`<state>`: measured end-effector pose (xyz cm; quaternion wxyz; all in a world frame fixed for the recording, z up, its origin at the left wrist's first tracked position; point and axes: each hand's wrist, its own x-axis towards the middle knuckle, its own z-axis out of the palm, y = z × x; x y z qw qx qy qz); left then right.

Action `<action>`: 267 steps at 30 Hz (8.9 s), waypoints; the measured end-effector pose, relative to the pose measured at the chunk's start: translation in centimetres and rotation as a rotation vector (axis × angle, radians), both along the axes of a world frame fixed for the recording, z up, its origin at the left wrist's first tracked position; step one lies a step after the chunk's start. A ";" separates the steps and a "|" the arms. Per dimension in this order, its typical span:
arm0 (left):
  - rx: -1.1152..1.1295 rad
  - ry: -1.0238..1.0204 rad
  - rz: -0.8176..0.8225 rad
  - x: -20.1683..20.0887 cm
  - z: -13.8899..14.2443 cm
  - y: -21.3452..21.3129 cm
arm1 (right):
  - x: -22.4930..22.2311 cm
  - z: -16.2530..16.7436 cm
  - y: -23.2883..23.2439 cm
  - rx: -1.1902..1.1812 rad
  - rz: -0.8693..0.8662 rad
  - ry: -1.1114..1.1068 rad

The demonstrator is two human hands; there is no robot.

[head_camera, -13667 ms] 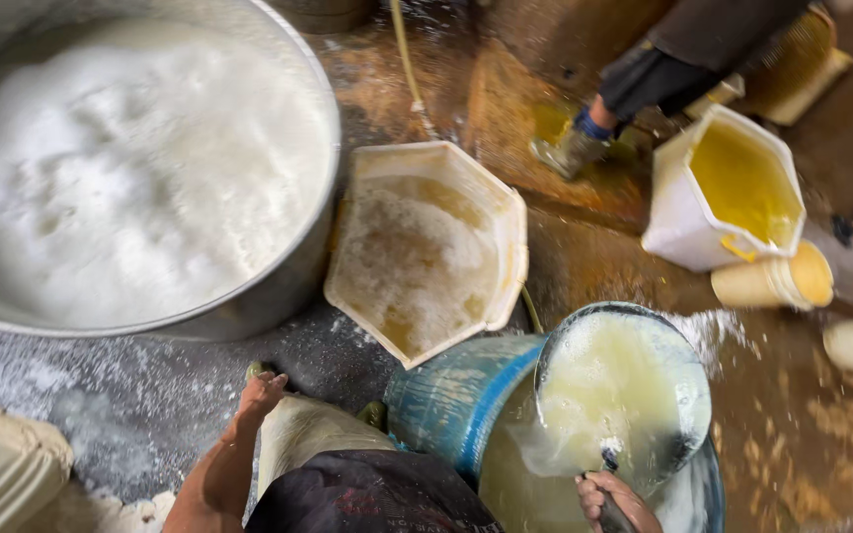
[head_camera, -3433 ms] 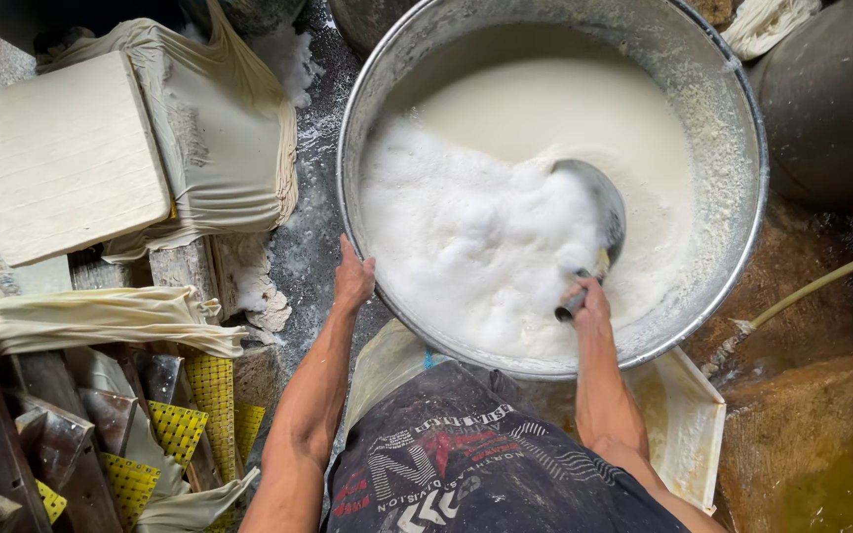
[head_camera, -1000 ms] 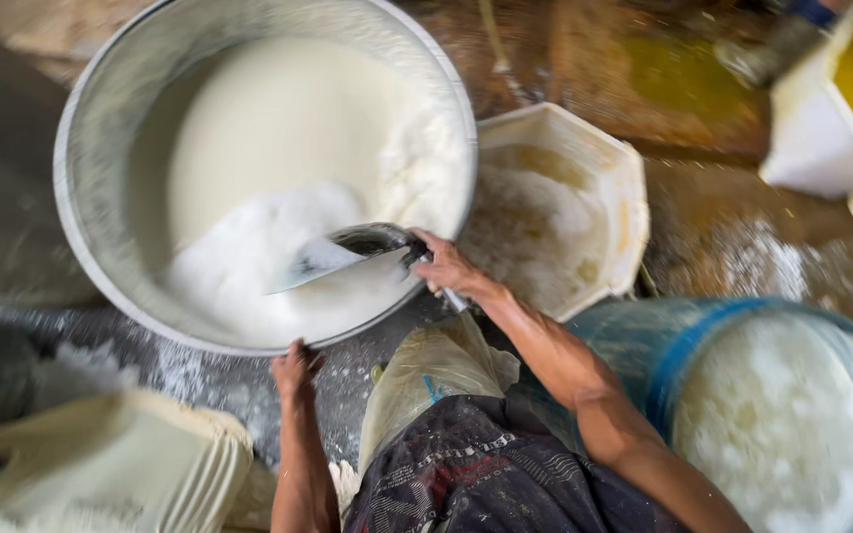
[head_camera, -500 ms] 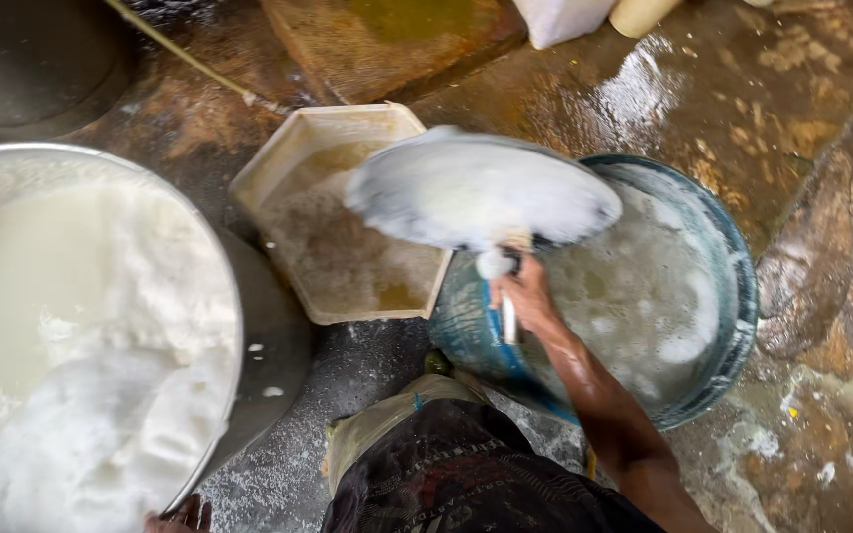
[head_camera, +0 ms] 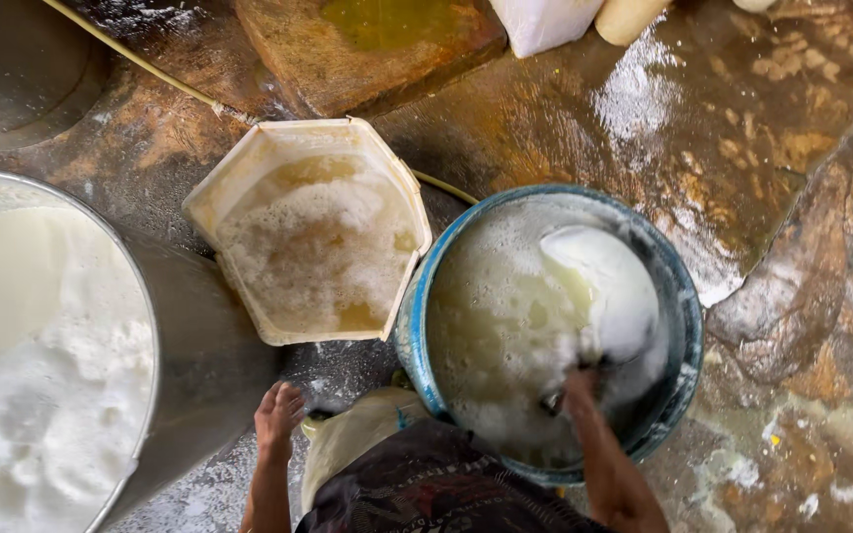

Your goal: The person repeatedly scoops a white foamy liquid from a large metal tub and pours it into a smaller plastic container, then returns the liquid to the tub. The cycle of scooping and pouring continues throughout the clip.

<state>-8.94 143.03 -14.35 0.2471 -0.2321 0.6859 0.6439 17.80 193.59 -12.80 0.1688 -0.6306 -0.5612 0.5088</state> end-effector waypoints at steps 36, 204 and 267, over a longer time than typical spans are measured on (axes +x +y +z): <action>0.088 0.365 0.691 -10.5 5.8 -23.8 | -27.2 15.8 -24.9 -1.035 0.969 -0.351; 0.512 -0.209 0.692 -0.8 -6.5 -30.0 | -10.1 13.2 -15.9 -1.332 -0.020 0.092; -0.447 -0.487 1.106 -2.0 2.8 -39.4 | -84.9 0.8 -100.6 -0.633 1.753 -0.125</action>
